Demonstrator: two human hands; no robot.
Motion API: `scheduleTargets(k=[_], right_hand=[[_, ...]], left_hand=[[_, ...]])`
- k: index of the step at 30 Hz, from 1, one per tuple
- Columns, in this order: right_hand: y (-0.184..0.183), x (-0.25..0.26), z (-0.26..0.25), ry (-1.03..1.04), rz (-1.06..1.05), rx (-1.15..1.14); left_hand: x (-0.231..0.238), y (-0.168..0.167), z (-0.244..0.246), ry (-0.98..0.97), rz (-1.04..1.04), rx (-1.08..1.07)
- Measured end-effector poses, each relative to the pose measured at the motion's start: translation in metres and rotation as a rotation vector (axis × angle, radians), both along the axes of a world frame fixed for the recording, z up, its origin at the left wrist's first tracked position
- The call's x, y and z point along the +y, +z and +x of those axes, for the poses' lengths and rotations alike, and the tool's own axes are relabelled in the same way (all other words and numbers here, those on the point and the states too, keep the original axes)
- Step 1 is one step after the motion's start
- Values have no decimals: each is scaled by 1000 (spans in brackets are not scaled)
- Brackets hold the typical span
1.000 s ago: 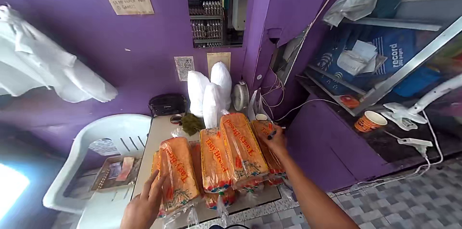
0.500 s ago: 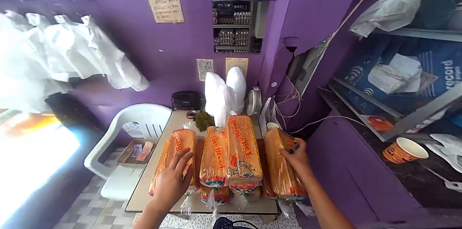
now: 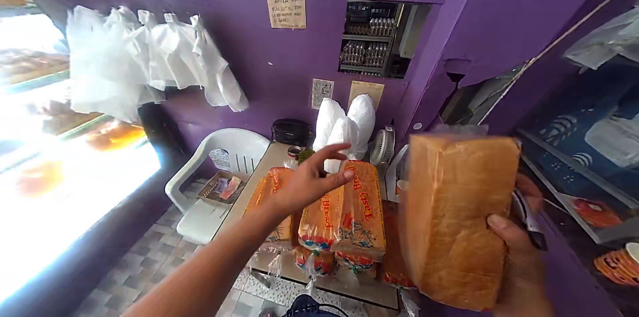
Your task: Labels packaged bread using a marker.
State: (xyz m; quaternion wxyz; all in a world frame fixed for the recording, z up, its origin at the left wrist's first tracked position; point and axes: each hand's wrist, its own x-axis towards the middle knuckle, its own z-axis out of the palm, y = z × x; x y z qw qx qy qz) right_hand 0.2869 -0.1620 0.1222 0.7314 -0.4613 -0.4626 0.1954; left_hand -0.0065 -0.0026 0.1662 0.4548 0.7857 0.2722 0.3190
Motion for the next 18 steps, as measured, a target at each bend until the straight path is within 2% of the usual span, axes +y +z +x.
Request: scheduleTargets(k=[3, 6, 7, 10, 13, 15, 18], right_hand=[[16, 22, -59, 283, 20, 254], [14, 50, -106, 595, 33, 259], [13, 59, -121, 629, 22, 268], [12, 88, -159, 603, -61, 289], [-1, 122, -172, 656, 23, 240], [-10, 137, -178, 622, 61, 164], [-23, 153, -184, 389, 66, 15]], left_hand=[[16, 26, -17, -201, 42, -42], [10, 38, -45, -259, 47, -201], [6, 37, -54, -265, 27, -275], [1, 19, -81, -164, -59, -345], [6, 1, -100, -31, -67, -379], [10, -17, -107, 115, -8, -396], [13, -53, -110, 386, 192, -322]])
